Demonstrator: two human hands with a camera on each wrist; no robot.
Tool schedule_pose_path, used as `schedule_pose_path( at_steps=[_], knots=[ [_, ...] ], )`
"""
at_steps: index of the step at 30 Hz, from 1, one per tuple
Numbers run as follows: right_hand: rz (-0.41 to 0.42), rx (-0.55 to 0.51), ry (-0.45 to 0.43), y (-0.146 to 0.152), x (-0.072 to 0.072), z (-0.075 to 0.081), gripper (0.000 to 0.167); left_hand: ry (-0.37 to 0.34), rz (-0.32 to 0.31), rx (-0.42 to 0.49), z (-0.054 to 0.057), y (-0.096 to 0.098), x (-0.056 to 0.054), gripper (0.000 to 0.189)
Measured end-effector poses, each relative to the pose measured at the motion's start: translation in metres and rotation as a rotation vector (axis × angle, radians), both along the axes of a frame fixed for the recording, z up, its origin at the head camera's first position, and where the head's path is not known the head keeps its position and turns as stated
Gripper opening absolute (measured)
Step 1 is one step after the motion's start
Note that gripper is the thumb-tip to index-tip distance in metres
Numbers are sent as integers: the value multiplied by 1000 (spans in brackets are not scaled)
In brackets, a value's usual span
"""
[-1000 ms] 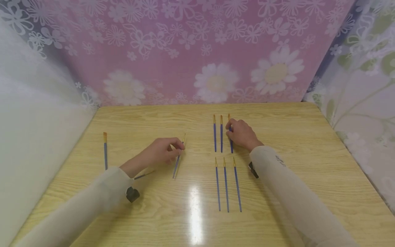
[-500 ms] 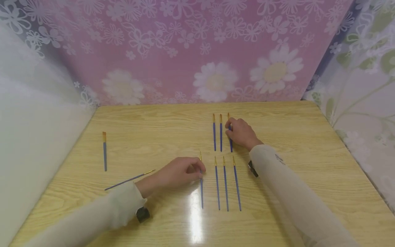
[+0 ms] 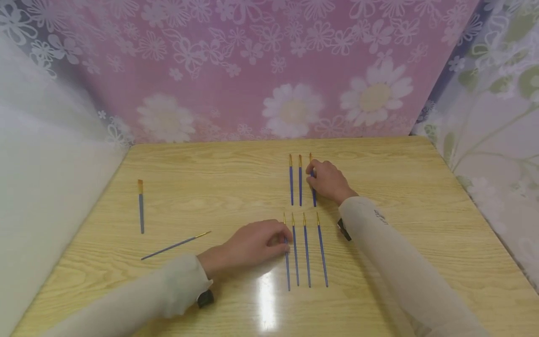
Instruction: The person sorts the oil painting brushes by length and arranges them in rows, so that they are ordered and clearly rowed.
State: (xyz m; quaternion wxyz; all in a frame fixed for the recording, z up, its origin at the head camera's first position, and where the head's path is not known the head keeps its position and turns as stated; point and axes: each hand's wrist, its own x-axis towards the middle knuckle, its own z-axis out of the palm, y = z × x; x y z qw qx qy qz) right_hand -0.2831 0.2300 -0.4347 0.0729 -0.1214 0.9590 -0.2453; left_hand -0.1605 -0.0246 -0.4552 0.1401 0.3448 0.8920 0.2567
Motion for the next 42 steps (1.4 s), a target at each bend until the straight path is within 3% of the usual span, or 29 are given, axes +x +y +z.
schedule_pose_path(
  at_steps=[16,27,34,42],
  knots=[
    [-4,-11,0,1,-1,-2,27,87,17,-70,7,5,8,18],
    [-9,-5,-11,1,0,-1,27,55,22,-57,4,2,6,19],
    [-15,-6,-5,-2,-1,-3,27,14,61,10,5,-21,-1,22],
    [-9,3,-14,-1,-1,-1,27,-42,205,44,19,-65,-18,19]
  ],
)
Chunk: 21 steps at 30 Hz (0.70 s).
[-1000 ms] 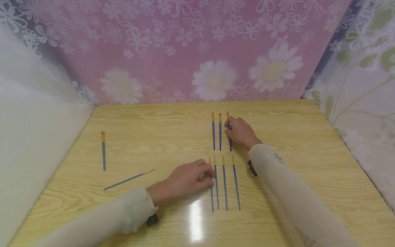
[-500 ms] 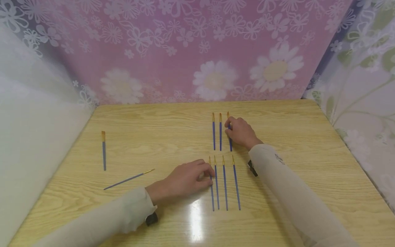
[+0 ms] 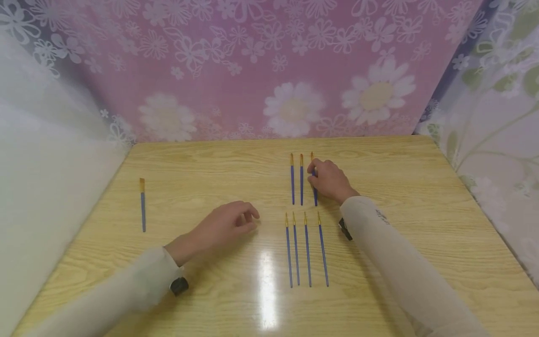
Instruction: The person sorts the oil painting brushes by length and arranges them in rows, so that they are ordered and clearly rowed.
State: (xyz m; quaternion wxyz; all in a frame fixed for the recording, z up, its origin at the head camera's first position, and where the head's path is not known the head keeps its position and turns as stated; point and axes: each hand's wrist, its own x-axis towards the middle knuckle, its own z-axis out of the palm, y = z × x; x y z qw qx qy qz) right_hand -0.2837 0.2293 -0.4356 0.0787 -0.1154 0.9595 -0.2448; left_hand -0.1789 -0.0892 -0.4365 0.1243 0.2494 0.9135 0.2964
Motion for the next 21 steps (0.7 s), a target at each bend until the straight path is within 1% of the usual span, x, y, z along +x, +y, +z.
schedule_pose_path(
  at_steps=[4,9,15,21],
  knots=[
    [-1,0,-3,1,0,-1,28,14,56,17,1,-26,-16,19],
    [1,-2,-7,2,0,-2,28,43,152,-10,0,-63,-31,21],
    [-4,-5,-3,3,-1,-1,27,71,268,-55,-3,-112,-43,23],
    [2,-10,-9,2,0,1,28,67,366,-107,1,-163,-48,28]
  ],
)
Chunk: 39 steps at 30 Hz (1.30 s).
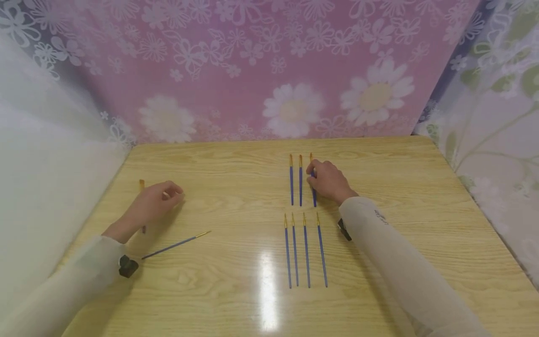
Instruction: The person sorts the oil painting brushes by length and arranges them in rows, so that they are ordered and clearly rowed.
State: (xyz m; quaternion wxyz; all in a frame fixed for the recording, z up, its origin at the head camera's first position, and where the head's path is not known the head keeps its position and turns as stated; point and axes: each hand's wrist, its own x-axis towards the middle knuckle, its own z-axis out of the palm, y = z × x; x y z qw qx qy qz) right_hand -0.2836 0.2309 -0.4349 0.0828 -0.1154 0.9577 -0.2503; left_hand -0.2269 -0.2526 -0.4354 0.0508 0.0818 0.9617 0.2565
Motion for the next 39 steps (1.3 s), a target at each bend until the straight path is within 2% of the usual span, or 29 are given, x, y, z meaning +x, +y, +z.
schedule_pose_path(
  at_steps=[8,12,15,20,28,34,39],
  knots=[
    [-2,8,-3,0,-1,-4,27,36,72,-68,-6,-62,-2,36],
    [-1,12,-5,1,-1,-6,27,43,131,-102,-9,-82,1,36],
    [-4,12,0,0,-1,-5,27,29,145,-127,-8,-91,1,36],
    [-10,18,-1,-1,0,-3,27,-7,130,-134,-5,-92,2,38],
    [5,9,5,0,1,0,28,-25,79,-125,0,-80,0,41],
    [2,9,12,0,0,-1,27,2,54,-133,-2,-74,0,43],
    [-2,9,10,0,-1,-3,27,28,33,-128,-2,-75,2,30]
  ],
)
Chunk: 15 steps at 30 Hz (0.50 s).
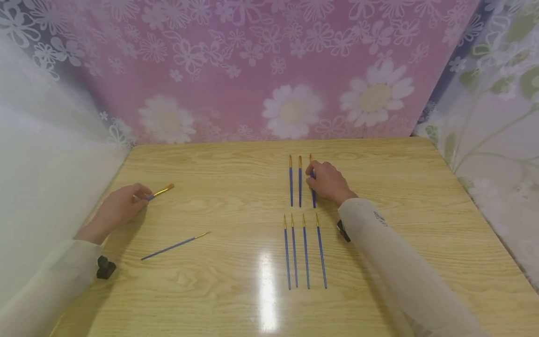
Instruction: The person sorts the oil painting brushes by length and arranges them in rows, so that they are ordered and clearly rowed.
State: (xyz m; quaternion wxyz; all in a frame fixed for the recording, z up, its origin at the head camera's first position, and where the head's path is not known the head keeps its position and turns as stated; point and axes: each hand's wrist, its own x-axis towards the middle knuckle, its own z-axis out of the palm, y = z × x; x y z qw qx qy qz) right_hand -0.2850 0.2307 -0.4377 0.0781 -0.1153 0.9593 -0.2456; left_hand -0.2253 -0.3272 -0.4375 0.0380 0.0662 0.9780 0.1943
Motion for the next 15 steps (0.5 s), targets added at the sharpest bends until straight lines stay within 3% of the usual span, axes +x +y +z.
schedule_pose_path(
  at_steps=[15],
  knots=[
    [-4,-6,9,1,0,0,25,8,-14,4,-3,-4,-3,24]
  ],
)
